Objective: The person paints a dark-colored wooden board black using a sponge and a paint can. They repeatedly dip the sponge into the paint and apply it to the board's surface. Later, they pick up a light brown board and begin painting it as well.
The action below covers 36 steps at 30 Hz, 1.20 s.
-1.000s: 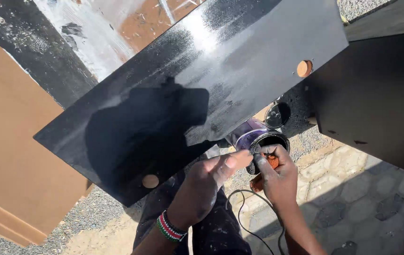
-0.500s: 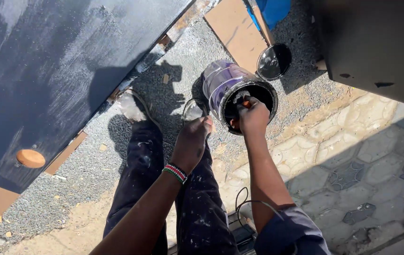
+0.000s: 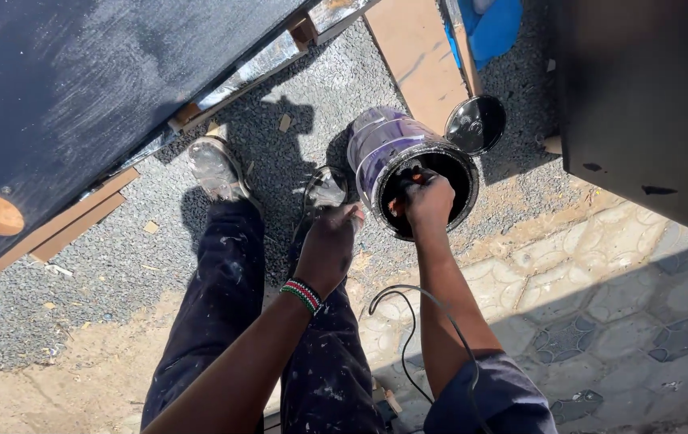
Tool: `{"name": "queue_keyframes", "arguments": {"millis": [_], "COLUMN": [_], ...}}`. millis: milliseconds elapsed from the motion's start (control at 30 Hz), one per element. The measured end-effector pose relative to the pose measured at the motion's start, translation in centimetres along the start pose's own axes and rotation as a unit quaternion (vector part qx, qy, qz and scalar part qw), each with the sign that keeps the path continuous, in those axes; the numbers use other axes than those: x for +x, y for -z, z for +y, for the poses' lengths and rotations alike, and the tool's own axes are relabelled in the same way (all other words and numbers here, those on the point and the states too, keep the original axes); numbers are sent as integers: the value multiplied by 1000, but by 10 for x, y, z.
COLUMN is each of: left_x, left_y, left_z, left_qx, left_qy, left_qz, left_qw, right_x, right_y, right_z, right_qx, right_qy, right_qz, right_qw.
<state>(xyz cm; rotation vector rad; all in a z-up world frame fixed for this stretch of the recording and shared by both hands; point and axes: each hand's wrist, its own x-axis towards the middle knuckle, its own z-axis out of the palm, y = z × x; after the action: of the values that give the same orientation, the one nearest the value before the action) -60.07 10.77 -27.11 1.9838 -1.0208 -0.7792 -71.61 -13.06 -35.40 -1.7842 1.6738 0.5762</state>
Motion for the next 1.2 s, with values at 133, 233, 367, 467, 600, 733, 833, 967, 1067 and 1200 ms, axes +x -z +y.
{"name": "queue_keyframes", "arguments": {"millis": [133, 233, 367, 467, 600, 733, 833, 967, 1067, 1200], "left_x": [-2, 0, 2, 5, 5, 14, 3, 20, 16, 12], "left_y": [-6, -19, -33, -54, -97, -80, -115, -61, -63, -88], "left_z": [1, -8, -8, 0, -8, 7, -23, 24, 21, -7], "left_qx": [-69, -23, -57, -162, -583, -542, -157, -510, -551, -585], "left_qy": [73, 37, 80, 165, 308, 386, 202, 378, 388, 352], "left_qz": [5, 12, 20, 11, 96, 83, 2, 81, 86, 76], "left_qw": [995, 999, 995, 973, 746, 742, 967, 768, 734, 726], "right_x": [18, 23, -9, -38, -15, 7, 6, 21, 0, -50], "right_y": [-7, 4, 45, 74, 62, 39, 51, 64, 67, 103], "right_z": [14, 6, -22, -44, -16, 6, -4, 2, -25, -72], "right_qx": [31, 42, 200, 331, 394, 394, 379, 317, 328, 458], "right_qy": [0, -6, -101, -191, -218, -212, -156, -101, -89, -121], "right_qz": [-6, -39, -153, -238, -278, -310, -365, -414, -430, -376], "right_qw": [1000, 998, 962, 893, 849, 839, 836, 847, 837, 797]}}
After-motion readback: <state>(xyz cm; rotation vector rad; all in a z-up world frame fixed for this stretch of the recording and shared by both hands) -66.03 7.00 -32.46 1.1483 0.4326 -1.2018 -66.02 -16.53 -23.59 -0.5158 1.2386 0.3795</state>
